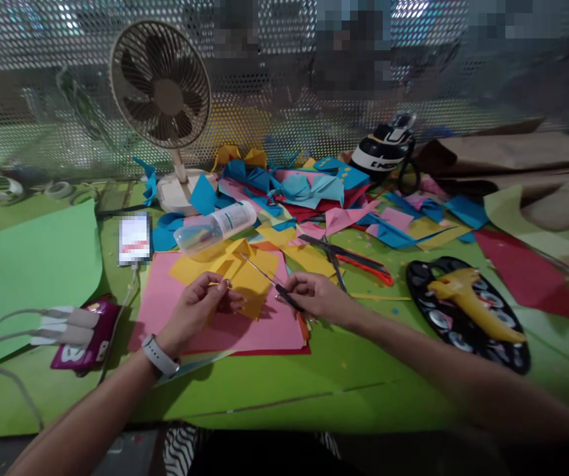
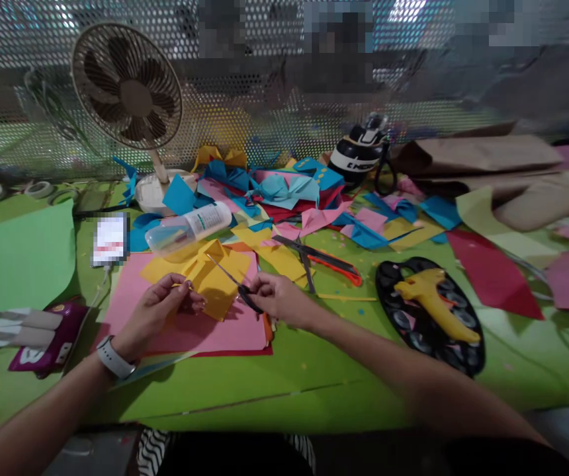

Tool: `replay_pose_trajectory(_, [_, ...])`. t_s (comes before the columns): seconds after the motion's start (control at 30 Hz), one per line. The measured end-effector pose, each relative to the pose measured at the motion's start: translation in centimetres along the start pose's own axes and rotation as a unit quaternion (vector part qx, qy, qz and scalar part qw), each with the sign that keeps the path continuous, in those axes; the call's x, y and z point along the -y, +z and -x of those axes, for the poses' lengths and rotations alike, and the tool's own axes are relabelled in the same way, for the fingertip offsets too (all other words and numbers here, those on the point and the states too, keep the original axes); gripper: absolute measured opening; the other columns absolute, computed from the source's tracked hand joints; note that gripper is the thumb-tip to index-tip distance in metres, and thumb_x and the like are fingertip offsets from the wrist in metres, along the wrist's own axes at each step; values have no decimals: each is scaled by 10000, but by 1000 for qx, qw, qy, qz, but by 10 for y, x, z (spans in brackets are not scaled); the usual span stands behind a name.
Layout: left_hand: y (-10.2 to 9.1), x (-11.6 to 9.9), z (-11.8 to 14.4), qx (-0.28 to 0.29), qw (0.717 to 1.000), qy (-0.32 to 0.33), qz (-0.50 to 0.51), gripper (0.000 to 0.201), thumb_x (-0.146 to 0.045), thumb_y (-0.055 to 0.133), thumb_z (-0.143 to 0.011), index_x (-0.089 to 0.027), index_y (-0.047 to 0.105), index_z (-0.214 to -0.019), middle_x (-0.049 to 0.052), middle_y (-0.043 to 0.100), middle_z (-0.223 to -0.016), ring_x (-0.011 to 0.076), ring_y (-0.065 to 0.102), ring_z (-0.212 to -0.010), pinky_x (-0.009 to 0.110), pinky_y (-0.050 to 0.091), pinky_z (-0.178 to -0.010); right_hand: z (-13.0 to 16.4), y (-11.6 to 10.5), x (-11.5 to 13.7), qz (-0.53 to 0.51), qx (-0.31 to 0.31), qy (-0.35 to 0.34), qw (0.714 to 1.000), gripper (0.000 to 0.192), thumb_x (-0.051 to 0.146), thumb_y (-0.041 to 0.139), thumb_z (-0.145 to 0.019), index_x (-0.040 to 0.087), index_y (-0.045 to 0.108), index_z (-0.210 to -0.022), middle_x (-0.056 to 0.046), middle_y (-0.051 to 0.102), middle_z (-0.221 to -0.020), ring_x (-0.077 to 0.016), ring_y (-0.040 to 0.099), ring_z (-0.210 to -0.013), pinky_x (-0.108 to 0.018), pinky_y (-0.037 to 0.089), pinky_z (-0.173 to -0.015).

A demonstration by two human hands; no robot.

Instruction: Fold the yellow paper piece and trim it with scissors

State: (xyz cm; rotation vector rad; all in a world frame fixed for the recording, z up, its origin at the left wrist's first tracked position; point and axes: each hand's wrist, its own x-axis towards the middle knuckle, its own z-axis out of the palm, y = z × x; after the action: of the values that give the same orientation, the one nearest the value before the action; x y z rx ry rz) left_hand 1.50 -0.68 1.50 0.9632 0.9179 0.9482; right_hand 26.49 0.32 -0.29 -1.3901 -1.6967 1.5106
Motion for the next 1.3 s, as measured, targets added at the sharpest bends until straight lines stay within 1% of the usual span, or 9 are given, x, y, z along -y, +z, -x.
replay_pose_trajectory(0.13, [-2, -1, -1, -23, 999, 30, 3, 250, -367, 672, -800, -188, 523, -890, 18, 708, -776, 138, 668, -689, 288, 528, -711, 3, -19, 10, 244, -75, -50, 965, 244, 434, 635, -735, 204, 554, -738, 9, 588, -638, -120, 504, -559, -228, 311, -491])
replay_pose_trajectory(0.33, [-5, 0, -4, -40, 998, -2, -47, 244, -392, 659, -805, -172, 576, -871, 7, 680, -700, 118, 638, -623, 234, 510, -615, -1, -54, 16, 411, -217, -23, 885, 212, 416, 627, -745, 219, 583, -809, -46, 663, -762, -191, 567, -654, -265, 287, -533])
replay_pose_trajectory(0.63, [-10, -24, -2, -66, 995, 13, -67, 203, -366, 656, -816, -179, 600, -872, 3, 678, -784, 110, 641, -716, 214, 499, -656, -5, -76, 16, 501, -226, -12, 836, 194, 387, 620, -772, 196, 640, -798, -59, 670, -876, -205, 585, -779, -259, 255, -536])
replay_pose_trajectory(0.8, [0, -39, 5, -35, 991, -13, -132, 233, -394, 634, -825, -171, 603, -886, 21, 686, -794, 125, 641, -731, 235, 504, -676, 2, -85, 23, 502, -153, 15, 851, 157, 327, 598, -799, 200, 690, -805, -38, 674, -730, -185, 586, -678, -262, 262, -506])
replay_pose_trajectory(0.87, [9, -39, 11, -5, 987, -11, -160, 243, -397, 624, -829, -163, 603, -890, 30, 686, -781, 128, 637, -702, 244, 504, -658, 4, -82, 31, 445, -144, -3, 884, 205, 346, 550, -833, 204, 689, -881, -34, 672, -735, -168, 588, -657, -254, 310, -504])
replay_pose_trajectory(0.93, [19, -37, 15, 46, 983, -18, -176, 242, -392, 613, -835, -152, 602, -868, 40, 683, -778, 131, 636, -690, 249, 505, -647, 7, -70, 39, 270, -89, -35, 958, 329, 454, 547, -827, 189, 656, -989, -39, 662, -756, -152, 586, -623, -243, 373, -495])
replay_pose_trajectory(1.0, [28, -33, 17, 97, 979, -24, -175, 231, -375, 598, -848, -146, 598, -869, 50, 680, -806, 134, 641, -728, 258, 511, -681, 7, -51, 45, 65, 10, -49, 997, 480, 554, 561, -789, 178, 595, -1086, -38, 653, -781, -139, 590, -603, -240, 435, -490])
replay_pose_trajectory(1.13, [36, -23, 13, 121, 977, -29, -175, 246, -383, 584, -855, -138, 601, -865, 41, 661, -771, 128, 636, -724, 261, 511, -699, 3, -12, 46, -75, 78, -34, 994, 418, 538, 684, -703, 163, 589, -862, 0, 626, -662, -101, 569, -522, -220, 457, -477])
replay_pose_trajectory(1.3, [28, -9, 6, 94, 981, -68, -157, 290, -424, 609, -826, -139, 597, -879, 37, 670, -731, 131, 649, -681, 259, 522, -661, -12, -1, 35, -49, 77, -29, 995, 410, 570, 648, -730, 173, 545, -726, 23, 595, -556, -114, 575, -450, -236, 466, -452])
